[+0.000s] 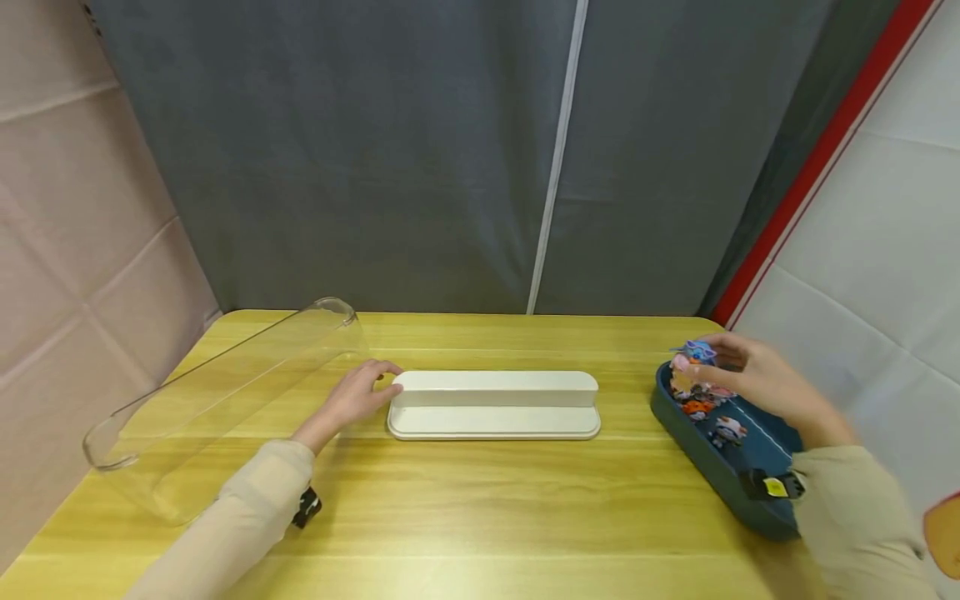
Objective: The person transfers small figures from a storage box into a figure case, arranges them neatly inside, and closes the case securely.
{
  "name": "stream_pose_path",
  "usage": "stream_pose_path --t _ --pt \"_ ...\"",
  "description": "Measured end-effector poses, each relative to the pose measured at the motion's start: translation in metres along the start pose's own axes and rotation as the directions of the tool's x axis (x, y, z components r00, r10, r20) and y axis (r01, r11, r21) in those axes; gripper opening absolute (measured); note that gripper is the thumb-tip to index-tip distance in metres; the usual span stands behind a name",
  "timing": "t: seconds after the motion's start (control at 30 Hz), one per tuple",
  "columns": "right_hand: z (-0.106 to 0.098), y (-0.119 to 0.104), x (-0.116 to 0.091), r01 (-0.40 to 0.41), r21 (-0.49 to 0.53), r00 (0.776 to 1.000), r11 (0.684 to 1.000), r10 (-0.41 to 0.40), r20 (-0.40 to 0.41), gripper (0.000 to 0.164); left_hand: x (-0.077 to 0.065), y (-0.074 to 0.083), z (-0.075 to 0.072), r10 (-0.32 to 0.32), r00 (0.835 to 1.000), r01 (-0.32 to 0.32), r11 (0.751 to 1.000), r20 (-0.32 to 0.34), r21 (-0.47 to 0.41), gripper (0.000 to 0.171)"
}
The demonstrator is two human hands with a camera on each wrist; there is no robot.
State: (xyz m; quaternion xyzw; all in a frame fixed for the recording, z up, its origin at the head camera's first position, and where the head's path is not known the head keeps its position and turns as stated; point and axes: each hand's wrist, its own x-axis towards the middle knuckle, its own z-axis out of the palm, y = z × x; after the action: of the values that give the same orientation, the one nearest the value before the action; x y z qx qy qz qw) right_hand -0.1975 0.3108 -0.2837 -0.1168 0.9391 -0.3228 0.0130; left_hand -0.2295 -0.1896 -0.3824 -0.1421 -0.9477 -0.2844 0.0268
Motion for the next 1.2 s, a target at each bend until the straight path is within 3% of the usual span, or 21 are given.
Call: stream_pose_path --t 0.4,0.67,0.9,1.2 --pt "0.024 -0.017 0.016 0.072 0.115 0.996 0.991 -0.076 0.035 0.043 0.001 -0.001 0.000 -0.004 1.000 0.004 1.000 -0.004 0.016 0.032" --pt "0.039 -0.026 0.022 0.108 0.124 0.993 0.986 -0.114 0.043 0.042 0.002 0.000 0.000 -0.013 1.000 0.013 1.000 0.007 0.010 0.032" --pt "0.052 -0.033 0.030 0.200 0.162 0.976 0.966 -0.211 0.051 0.035 0.003 0.000 0.001 -0.004 1.000 0.004 1.000 0.004 0.001 0.031" --pt "0.070 -0.043 0.041 0.242 0.207 0.960 0.948 -0.265 0.087 0.034 0.002 -0.001 0.001 0.002 1.000 -0.002 1.000 0.004 -0.006 0.031"
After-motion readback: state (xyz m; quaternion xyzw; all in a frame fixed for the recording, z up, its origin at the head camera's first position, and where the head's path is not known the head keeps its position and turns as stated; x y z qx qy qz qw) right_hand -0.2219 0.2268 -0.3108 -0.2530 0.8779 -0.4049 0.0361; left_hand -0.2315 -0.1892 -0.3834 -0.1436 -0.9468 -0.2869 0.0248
